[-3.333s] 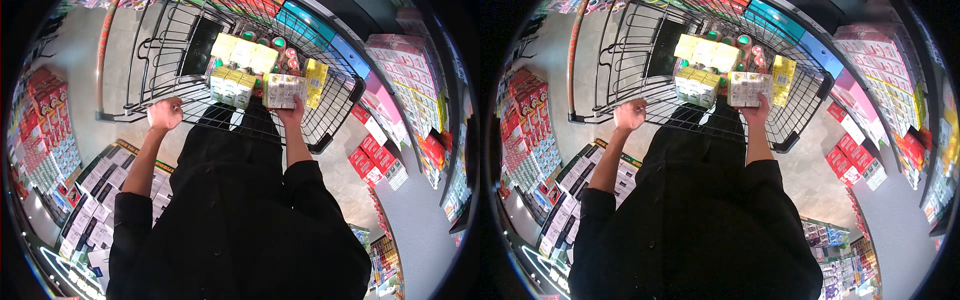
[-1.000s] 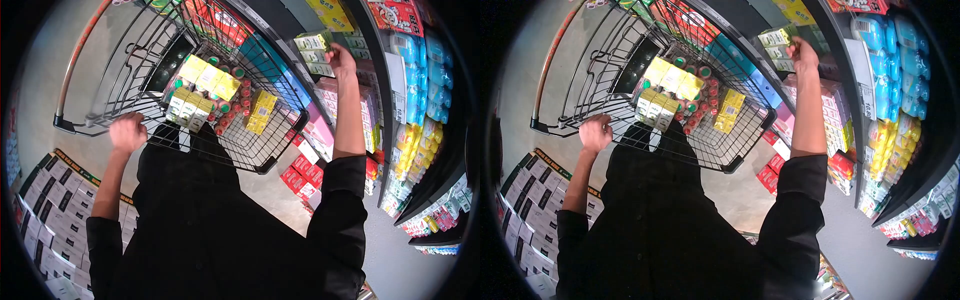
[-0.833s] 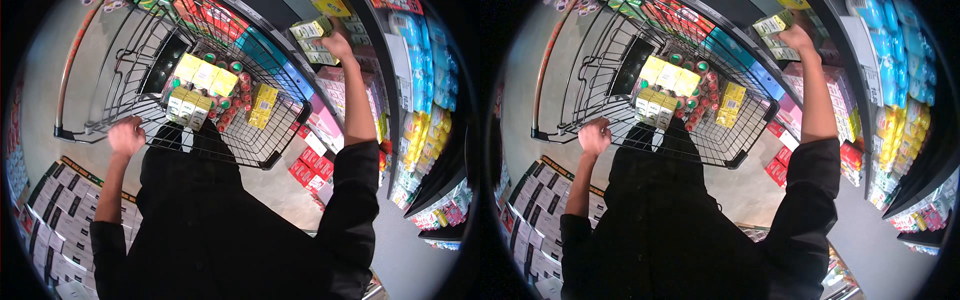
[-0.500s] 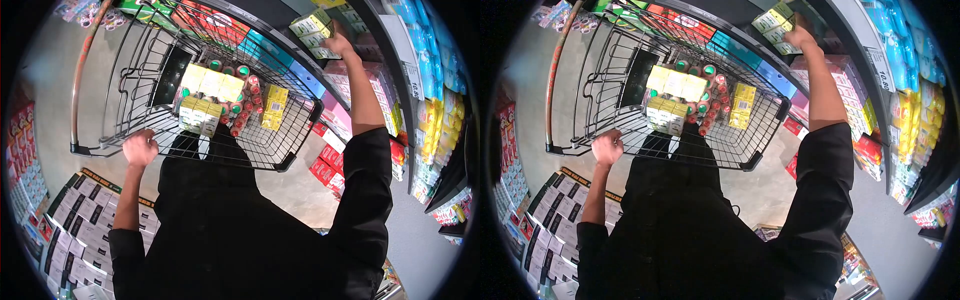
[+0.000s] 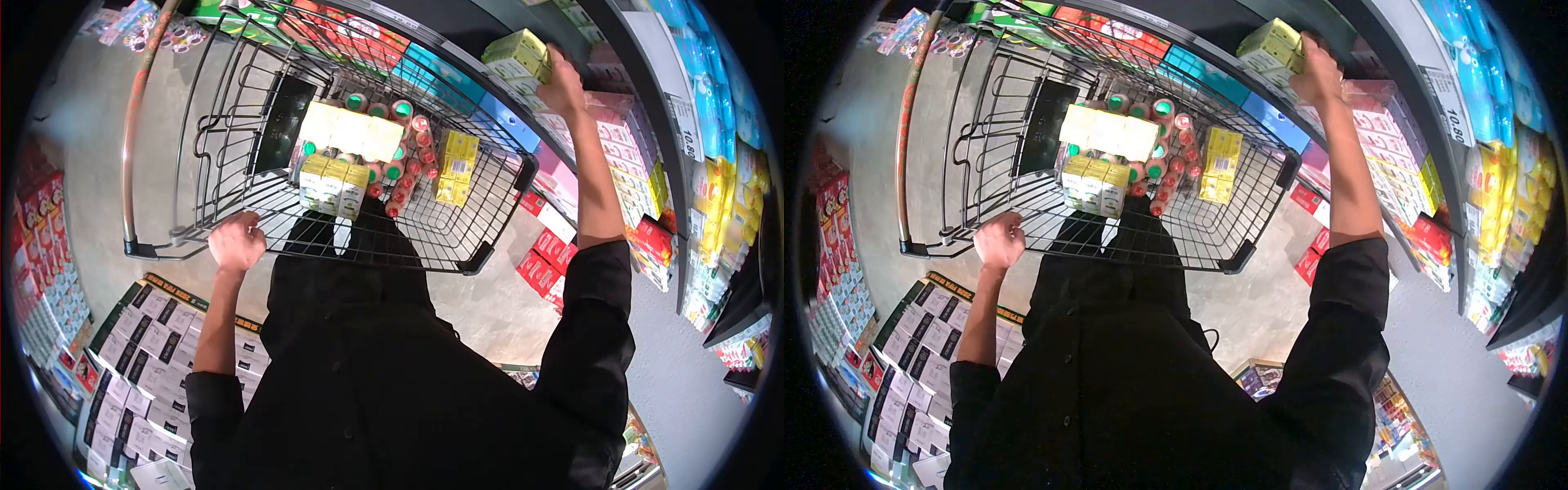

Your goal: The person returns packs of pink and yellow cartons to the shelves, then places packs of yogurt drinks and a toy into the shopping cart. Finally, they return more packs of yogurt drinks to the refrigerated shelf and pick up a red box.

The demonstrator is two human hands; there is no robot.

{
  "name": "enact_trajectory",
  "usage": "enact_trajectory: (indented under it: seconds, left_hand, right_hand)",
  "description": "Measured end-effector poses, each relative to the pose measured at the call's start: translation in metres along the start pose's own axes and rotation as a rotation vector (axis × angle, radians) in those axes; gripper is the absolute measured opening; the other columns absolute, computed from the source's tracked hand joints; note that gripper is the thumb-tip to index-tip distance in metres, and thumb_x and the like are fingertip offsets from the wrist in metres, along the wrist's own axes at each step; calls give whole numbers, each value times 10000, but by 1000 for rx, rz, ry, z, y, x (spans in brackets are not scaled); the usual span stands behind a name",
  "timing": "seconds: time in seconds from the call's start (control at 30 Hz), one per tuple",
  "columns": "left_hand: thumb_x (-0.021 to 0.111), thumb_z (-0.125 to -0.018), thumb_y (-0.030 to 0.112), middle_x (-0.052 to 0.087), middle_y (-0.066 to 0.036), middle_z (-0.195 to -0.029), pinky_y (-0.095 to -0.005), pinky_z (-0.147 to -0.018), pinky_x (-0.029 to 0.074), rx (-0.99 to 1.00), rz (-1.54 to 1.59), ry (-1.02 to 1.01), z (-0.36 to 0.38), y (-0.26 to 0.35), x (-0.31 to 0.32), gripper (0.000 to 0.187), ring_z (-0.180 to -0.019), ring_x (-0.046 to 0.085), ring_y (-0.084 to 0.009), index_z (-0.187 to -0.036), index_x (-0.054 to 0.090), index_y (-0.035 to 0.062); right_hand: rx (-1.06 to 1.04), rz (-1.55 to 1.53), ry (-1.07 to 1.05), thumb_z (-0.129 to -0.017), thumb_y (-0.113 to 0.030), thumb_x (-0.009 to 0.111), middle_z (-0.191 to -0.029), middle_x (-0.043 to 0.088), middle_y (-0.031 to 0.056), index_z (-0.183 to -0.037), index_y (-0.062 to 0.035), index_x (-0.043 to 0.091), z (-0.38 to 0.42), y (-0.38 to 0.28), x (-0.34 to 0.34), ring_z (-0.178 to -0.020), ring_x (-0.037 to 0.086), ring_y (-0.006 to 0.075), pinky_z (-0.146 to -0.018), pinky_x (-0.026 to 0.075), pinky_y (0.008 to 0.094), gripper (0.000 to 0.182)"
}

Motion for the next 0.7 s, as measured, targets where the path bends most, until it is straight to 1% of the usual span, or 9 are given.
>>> enact_trajectory:
  seconds: [0.07,0.17,0.2,0.27,0.4,0.47,0.5,0.57,0.7]
  left_hand:
    - [549,-649,136,657,-25,-781,-376,-623,489,-14,-25,-18,0,1,0,167,-741,624,-243,-790,639,140]
    - [549,-652,142,657,-29,-776,-375,-623,490,-7,-34,-14,0,3,-1,168,-732,625,-248,-790,643,138]
    - [549,-652,142,657,-29,-776,-375,-623,490,-1,-40,-13,-1,5,-1,168,-732,625,-248,-790,643,138]
    - [549,-655,148,659,-37,-772,-373,-624,493,-25,-40,-29,-1,4,-1,173,-719,628,-254,-793,653,136]
    - [555,-655,156,667,-43,-780,-369,-636,499,-43,-53,-63,-2,3,1,194,-720,636,-260,-810,670,142]
    - [555,-656,158,669,-42,-786,-369,-641,501,-53,-55,-77,-2,3,2,197,-725,638,-260,-814,672,145]
    - [556,-657,160,671,-42,-792,-368,-646,502,-69,-50,-89,-2,1,3,200,-731,640,-260,-818,674,148]
    - [556,-661,169,676,-42,-804,-368,-660,505,-66,-83,-96,-3,1,3,209,-743,643,-262,-830,679,157]
    - [556,-669,190,678,-59,-809,-375,-679,503,-85,-93,-177,-3,-1,11,227,-754,641,-275,-853,687,169]
  right_hand:
    - [-140,-7,146,-610,-36,630,-1191,546,157,-1302,-108,402,11,-11,-9,-1124,496,376,-924,401,480,732]
    - [-62,74,199,-607,-30,623,-1233,503,149,-1308,-89,401,24,-19,-13,-1170,440,351,-960,352,443,738]
    - [-55,70,201,-607,-30,623,-1233,503,149,-1308,-89,401,26,-18,-12,-1170,440,351,-960,352,443,738]
    - [-73,23,197,-628,-38,596,-1280,463,131,-1328,-88,379,30,-20,-9,-1212,393,331,-1000,288,467,734]
    - [-72,2,208,-632,-33,582,-1277,470,136,-1349,-84,356,31,-18,-6,-1221,392,326,-1014,269,463,753]
    - [-88,20,227,-644,-24,580,-1377,374,150,-1384,-77,306,34,-19,-1,-1294,318,324,-1047,239,463,791]
    - [-82,16,231,-644,-24,580,-1377,374,150,-1384,-77,306,39,-21,1,-1294,318,324,-1047,239,463,791]
    - [-97,71,326,-660,-14,580,-1462,236,154,-1415,-74,246,57,-30,0,-1358,212,319,-1078,199,476,828]
    - [-57,67,363,-651,-15,593,-1493,171,131,-1428,-70,213,92,-37,15,-1375,166,316,-1072,198,528,867]
Point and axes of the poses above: each hand's wrist, its own z-axis away from the middle knuckle, its own x-axis out of the palm, y = z × x, the point moved 10 cm from there along -z, towards the middle knuckle
